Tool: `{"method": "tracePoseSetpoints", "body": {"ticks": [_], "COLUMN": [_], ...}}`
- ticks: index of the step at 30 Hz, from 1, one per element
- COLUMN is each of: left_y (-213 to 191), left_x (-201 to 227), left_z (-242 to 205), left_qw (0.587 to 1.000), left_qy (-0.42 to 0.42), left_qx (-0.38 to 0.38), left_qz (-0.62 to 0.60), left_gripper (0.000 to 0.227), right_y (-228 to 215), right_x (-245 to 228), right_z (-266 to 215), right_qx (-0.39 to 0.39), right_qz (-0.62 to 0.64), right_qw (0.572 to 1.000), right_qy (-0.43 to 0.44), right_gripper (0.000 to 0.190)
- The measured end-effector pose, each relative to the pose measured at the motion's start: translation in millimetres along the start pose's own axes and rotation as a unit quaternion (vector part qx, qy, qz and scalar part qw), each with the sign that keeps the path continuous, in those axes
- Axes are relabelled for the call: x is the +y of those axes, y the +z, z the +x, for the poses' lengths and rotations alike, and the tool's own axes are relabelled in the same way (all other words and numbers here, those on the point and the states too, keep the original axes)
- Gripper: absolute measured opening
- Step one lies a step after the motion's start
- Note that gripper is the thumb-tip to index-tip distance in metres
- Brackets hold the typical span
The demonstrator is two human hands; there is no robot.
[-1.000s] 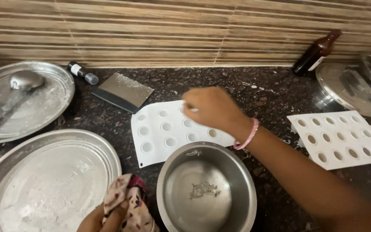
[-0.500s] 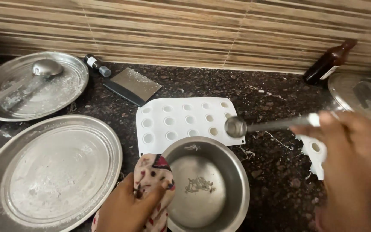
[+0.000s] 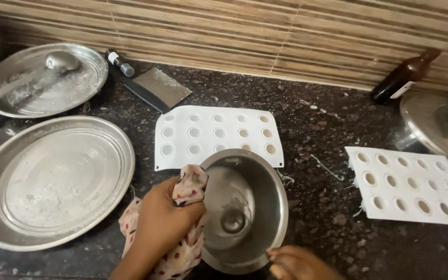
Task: The person uses a ladle to pour melted wax from a metal pot into small circular silicone molds on a workshop counter.
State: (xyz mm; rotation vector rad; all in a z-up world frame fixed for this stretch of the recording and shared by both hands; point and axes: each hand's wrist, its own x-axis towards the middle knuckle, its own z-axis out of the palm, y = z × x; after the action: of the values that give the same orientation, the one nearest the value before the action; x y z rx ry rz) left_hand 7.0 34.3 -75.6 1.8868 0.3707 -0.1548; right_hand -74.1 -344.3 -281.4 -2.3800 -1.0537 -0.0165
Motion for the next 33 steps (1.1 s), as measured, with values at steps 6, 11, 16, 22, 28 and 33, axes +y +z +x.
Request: {"method": "tracePoseSetpoints", "body": {"ticks": [6,11,16,22,28,33], "left_y": [13.5,20.6,29.0,32.9,36.0,36.7], "left_x": [20.8,40.9,44.2,57.7,60.0,62.9], "left_z": [-14.1,-28.2,-32.9,-34.3,-33.5,-25.5], "left_qw": [0.996,0.993,0.970,0.964,0.961,0.952], "left_qy": [0.058,0.101,0.216,0.208,0.208,0.235], "left_qx": [-0.038,-0.047,-0.024,-0.032,-0.036,-0.024], "left_qz": [-0.060,0.044,0.109,0.162,0.177,0.196], "left_gripper": [0.026,0.026,0.045,0.056,0.052,0.042], "right_y": [-4.6,-45.4,-62.5,-82.7,-87.4,-75.5], "right_x": [-30.6,-119.5,-122.2,-137.0,-134.4,-128.4], "right_z": [12.7,64.7,70.1,87.4,84.1,66.5], "right_qx": [0.002,0.245,0.258,0.285,0.278,0.224], "right_qz": [0.235,-0.061,-0.087,-0.032,-0.057,-0.058], "right_qw": [0.964,0.960,0.948,0.922,0.937,0.952], "right_qy": [0.121,0.122,0.164,0.260,0.204,0.202], "right_gripper": [0.028,0.018,0.021,0.018,0.018,0.017]}}
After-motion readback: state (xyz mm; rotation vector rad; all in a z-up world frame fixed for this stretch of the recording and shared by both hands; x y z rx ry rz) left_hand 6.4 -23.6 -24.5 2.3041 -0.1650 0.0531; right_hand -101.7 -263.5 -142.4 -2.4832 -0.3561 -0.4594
